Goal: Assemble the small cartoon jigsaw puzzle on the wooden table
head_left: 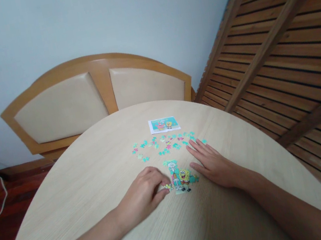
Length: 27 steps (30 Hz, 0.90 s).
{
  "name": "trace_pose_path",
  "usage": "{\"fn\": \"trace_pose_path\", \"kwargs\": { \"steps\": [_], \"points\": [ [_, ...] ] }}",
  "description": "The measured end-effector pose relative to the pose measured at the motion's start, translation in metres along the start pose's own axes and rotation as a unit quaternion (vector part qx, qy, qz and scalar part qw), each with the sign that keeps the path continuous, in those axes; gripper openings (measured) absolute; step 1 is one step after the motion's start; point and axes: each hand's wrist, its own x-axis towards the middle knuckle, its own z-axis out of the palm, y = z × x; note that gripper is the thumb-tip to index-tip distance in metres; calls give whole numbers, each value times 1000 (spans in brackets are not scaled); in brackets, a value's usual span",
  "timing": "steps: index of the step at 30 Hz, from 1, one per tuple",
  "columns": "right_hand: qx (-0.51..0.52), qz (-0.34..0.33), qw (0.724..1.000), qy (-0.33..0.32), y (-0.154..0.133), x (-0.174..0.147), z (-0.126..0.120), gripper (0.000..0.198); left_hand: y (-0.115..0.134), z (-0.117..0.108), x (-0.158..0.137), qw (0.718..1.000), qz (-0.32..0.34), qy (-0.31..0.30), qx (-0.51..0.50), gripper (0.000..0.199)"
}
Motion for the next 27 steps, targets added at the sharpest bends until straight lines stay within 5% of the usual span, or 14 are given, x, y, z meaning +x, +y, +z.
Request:
{"fn": "trace_pose_path", "kwargs": {
  "steps": [11, 21, 27],
  "points": [
    [-5, 1, 1000, -4, -5, 2, -5, 64, 10, 7, 0, 999, 12, -2, 31, 5],
    [99, -206, 973, 35, -36, 1, -24, 44, 16, 6, 1, 996, 18, -10, 86, 10],
    [123, -226, 966, 25, -43, 1, -20, 34, 13, 7, -1, 990, 35, -24, 137, 15]
  ]
}}
